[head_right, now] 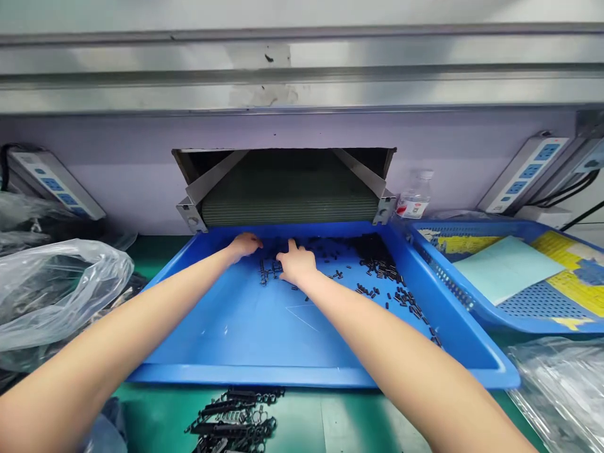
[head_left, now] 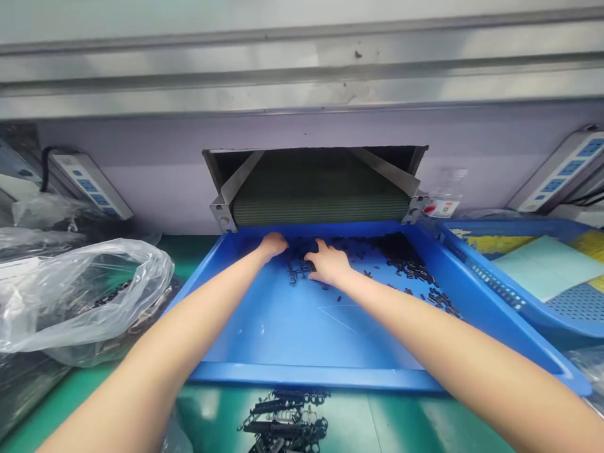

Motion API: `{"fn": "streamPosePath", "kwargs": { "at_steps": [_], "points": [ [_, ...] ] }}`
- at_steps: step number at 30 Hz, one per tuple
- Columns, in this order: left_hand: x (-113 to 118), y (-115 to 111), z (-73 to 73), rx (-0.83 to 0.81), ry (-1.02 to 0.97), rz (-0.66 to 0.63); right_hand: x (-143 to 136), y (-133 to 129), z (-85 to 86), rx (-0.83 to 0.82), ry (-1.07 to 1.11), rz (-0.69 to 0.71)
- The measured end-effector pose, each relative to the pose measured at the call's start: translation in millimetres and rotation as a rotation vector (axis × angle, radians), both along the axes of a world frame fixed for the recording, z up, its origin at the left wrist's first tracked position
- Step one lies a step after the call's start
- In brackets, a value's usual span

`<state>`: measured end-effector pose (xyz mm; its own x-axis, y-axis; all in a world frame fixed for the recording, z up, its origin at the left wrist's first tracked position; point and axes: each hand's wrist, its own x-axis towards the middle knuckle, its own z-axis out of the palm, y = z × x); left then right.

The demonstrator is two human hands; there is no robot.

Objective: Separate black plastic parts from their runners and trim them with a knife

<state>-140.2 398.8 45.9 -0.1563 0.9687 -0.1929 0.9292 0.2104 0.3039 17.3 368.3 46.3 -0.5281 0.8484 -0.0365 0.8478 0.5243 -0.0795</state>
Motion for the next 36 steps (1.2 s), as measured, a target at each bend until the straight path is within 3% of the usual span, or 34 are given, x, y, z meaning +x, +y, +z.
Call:
{"fn": "streamPosePath", "kwargs": {
  "at_steps": [3,8,16,21,25,30,36],
  "points": [
    [9,14,-7.7,0.019,-0.008,-0.032,15,-5,0.2,0.046,-0.042,0.022],
    [20,18,-18.1,0.038,-0.011,-0.115,62,-30,8.0,0.065,-0.159,0.065],
    [18,11,-14.1,-0.002,-0.052,-0.165,135,-75,23.2,-0.037,-0.343,0.130],
    [22,8,-8.2,0.010,-0.051,-0.225,156,-55,49.7,-0.234,-0.189,0.081],
    [27,2,-10.4,-0.029,-0.054,-0.313,143,-17,62.8,-0.187,-0.152,0.031],
    [33,-7,-14.1,-0.064,-0.165,-0.330,123,28,42.2,-0.201,-0.177,-0.016],
    [26,-5,-4.7,0.022,-0.426,-0.184,110,33,5.4,-0.214,-0.117,0.117]
  ]
}}
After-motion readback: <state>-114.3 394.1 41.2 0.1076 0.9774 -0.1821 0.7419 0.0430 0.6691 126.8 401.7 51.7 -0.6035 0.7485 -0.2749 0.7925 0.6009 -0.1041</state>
